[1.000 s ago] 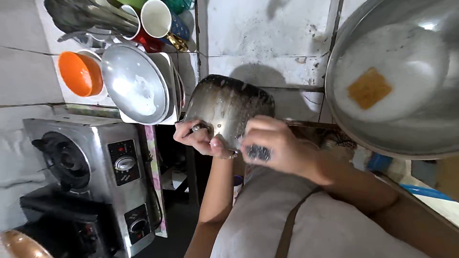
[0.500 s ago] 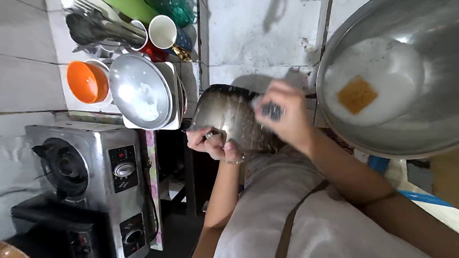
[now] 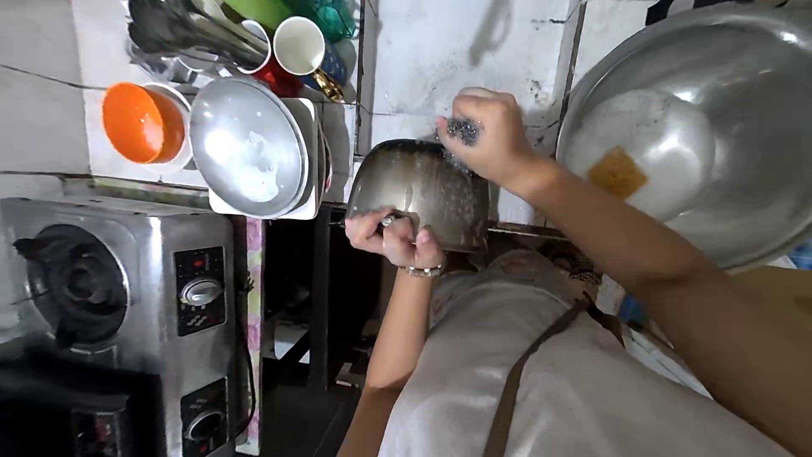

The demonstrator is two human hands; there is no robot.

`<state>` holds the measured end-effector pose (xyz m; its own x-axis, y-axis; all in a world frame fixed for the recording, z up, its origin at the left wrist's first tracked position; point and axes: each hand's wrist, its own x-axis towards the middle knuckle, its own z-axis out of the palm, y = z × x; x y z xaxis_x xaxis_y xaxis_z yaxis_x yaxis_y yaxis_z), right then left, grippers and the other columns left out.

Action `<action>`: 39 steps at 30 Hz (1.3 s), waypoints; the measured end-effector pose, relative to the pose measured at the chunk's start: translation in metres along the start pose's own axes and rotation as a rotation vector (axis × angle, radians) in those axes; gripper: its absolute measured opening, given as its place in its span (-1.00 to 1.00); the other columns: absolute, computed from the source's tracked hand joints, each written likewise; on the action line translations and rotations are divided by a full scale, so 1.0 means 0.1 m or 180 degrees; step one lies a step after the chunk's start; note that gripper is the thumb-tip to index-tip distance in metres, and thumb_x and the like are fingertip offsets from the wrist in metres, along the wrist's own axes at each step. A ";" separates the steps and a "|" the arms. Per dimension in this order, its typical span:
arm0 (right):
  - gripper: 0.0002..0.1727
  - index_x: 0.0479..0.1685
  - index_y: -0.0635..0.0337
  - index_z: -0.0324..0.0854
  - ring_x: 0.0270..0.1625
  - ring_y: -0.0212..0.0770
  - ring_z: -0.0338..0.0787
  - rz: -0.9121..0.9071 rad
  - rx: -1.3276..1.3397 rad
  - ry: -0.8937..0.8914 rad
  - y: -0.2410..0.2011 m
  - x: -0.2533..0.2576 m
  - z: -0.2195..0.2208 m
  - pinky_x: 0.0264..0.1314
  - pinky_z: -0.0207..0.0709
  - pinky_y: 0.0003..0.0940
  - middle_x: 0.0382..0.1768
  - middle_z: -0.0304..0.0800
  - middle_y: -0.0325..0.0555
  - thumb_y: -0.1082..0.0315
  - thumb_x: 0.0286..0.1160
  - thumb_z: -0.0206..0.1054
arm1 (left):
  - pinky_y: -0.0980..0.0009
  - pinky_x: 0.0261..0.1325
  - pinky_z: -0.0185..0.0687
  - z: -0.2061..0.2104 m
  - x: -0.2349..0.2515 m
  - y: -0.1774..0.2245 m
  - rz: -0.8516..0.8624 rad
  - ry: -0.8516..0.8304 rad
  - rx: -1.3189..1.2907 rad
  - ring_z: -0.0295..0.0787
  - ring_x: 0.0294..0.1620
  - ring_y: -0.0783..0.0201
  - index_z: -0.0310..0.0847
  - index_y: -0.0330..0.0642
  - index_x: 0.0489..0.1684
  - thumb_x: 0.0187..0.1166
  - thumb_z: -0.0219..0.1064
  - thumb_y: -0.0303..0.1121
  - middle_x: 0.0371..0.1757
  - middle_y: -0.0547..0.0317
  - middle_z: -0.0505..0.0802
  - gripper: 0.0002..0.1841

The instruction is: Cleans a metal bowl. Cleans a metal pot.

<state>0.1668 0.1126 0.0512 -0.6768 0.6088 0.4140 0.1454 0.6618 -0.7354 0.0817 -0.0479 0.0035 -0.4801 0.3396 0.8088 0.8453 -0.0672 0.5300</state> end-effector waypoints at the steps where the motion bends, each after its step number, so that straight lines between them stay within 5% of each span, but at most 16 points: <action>1: -0.72 -0.61 0.38 0.63 -0.38 0.03 0.77 -0.0068 -0.0016 0.0002 -0.08 0.00 -0.01 -0.37 0.59 -0.08 -0.47 0.73 0.15 0.38 0.40 0.41 | 0.39 0.57 0.03 -0.01 0.00 -0.02 0.0010 -0.0010 -0.0062 0.30 0.44 0.47 0.43 0.20 -0.44 0.77 -0.04 0.14 0.15 0.44 0.54 -0.60; 4: -0.78 -0.69 0.30 0.62 -0.48 -0.11 0.69 -0.0688 0.0423 -0.0005 -0.39 -0.22 0.10 -0.47 0.52 -0.28 -0.58 0.66 0.03 0.41 0.22 0.42 | 0.40 0.61 0.02 -0.01 -0.02 -0.05 0.0023 0.0041 -0.0168 0.29 0.48 0.51 0.45 0.19 -0.46 0.78 -0.06 0.16 0.20 0.46 0.55 -0.57; 9: -0.72 -0.70 0.34 0.52 -0.48 -0.02 0.70 -0.0373 0.0011 0.0146 0.03 0.04 0.09 -0.48 0.47 -0.16 -0.56 0.66 0.13 0.42 0.29 0.42 | 0.39 0.55 0.05 0.00 -0.01 -0.08 -0.0019 0.0206 -0.0020 0.32 0.41 0.46 0.39 0.20 -0.52 0.76 -0.03 0.12 0.13 0.42 0.55 -0.59; 13: -0.78 -0.68 0.33 0.62 -0.47 -0.06 0.73 -0.0804 0.0333 -0.0083 -0.41 -0.17 0.13 -0.45 0.54 -0.24 -0.57 0.69 0.08 0.42 0.21 0.45 | 0.39 0.61 0.02 0.01 -0.03 -0.09 -0.0014 0.0189 -0.0050 0.30 0.45 0.51 0.40 0.21 -0.49 0.76 -0.06 0.16 0.16 0.45 0.54 -0.58; 17: -0.72 -0.68 0.35 0.54 -0.48 0.02 0.72 -0.0321 -0.0135 -0.0048 -0.05 0.07 0.06 -0.47 0.48 -0.11 -0.55 0.68 0.14 0.39 0.26 0.45 | 0.37 0.55 0.04 0.03 -0.01 -0.03 0.0020 0.0225 0.0100 0.35 0.35 0.45 0.39 0.18 -0.49 0.75 -0.04 0.12 0.06 0.38 0.55 -0.60; 22: -0.82 -0.61 0.36 0.68 -0.42 -0.02 0.78 -0.0642 0.0333 -0.0313 -0.43 -0.09 0.13 -0.39 0.61 -0.16 -0.52 0.74 0.10 0.43 0.17 0.51 | 0.39 0.59 0.03 0.02 -0.01 -0.09 -0.0009 0.0211 -0.0049 0.33 0.42 0.50 0.41 0.19 -0.49 0.76 -0.07 0.18 0.12 0.44 0.55 -0.56; 26: -0.73 -0.57 0.41 0.62 -0.32 0.14 0.81 0.0033 -0.0346 -0.0409 -0.14 0.18 0.03 -0.34 0.58 0.08 -0.39 0.78 0.22 0.36 0.29 0.47 | 0.37 0.59 0.03 -0.02 -0.03 -0.05 -0.0082 0.0213 -0.0011 0.30 0.44 0.47 0.44 0.17 -0.45 0.77 -0.04 0.14 0.14 0.43 0.55 -0.59; 30: -0.80 -0.62 0.34 0.68 -0.40 0.00 0.80 -0.0528 0.0233 -0.0391 -0.52 -0.04 0.16 -0.41 0.62 -0.10 -0.50 0.76 0.08 0.39 0.16 0.51 | 0.45 0.58 0.03 0.02 -0.01 -0.07 -0.0047 0.0250 -0.0098 0.30 0.44 0.54 0.41 0.20 -0.46 0.79 -0.08 0.15 0.16 0.46 0.54 -0.58; 34: -0.74 -0.54 0.41 0.65 -0.30 0.13 0.82 -0.0032 -0.0322 -0.0570 -0.24 0.31 0.08 -0.31 0.58 0.08 -0.39 0.78 0.19 0.35 0.32 0.45 | 0.36 0.57 0.02 0.03 0.00 -0.06 -0.0117 0.0276 0.0001 0.32 0.40 0.47 0.38 0.19 -0.52 0.74 -0.02 0.13 0.10 0.42 0.55 -0.60; 37: -0.77 -0.61 0.38 0.67 -0.35 0.08 0.83 -0.0338 0.0023 -0.0593 -0.51 0.15 0.12 -0.38 0.63 0.02 -0.45 0.78 0.15 0.38 0.17 0.53 | 0.39 0.62 -0.03 0.01 -0.01 -0.09 -0.0080 0.0178 -0.0095 0.26 0.49 0.52 0.40 0.19 -0.46 0.78 -0.07 0.14 0.18 0.47 0.54 -0.59; 39: -0.76 -0.55 0.41 0.68 -0.35 0.09 0.82 -0.0327 0.0120 -0.0766 -0.51 0.15 0.14 -0.36 0.61 0.01 -0.43 0.78 0.17 0.37 0.26 0.50 | 0.37 0.59 0.01 0.01 -0.02 -0.07 -0.0047 0.0213 -0.0034 0.31 0.43 0.48 0.38 0.18 -0.49 0.77 -0.05 0.14 0.11 0.42 0.56 -0.58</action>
<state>0.1387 0.0816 0.0874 -0.8394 0.4148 0.3512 0.0432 0.6951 -0.7176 0.0766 -0.0467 -0.0022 -0.5073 0.2772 0.8160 0.8358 -0.0727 0.5442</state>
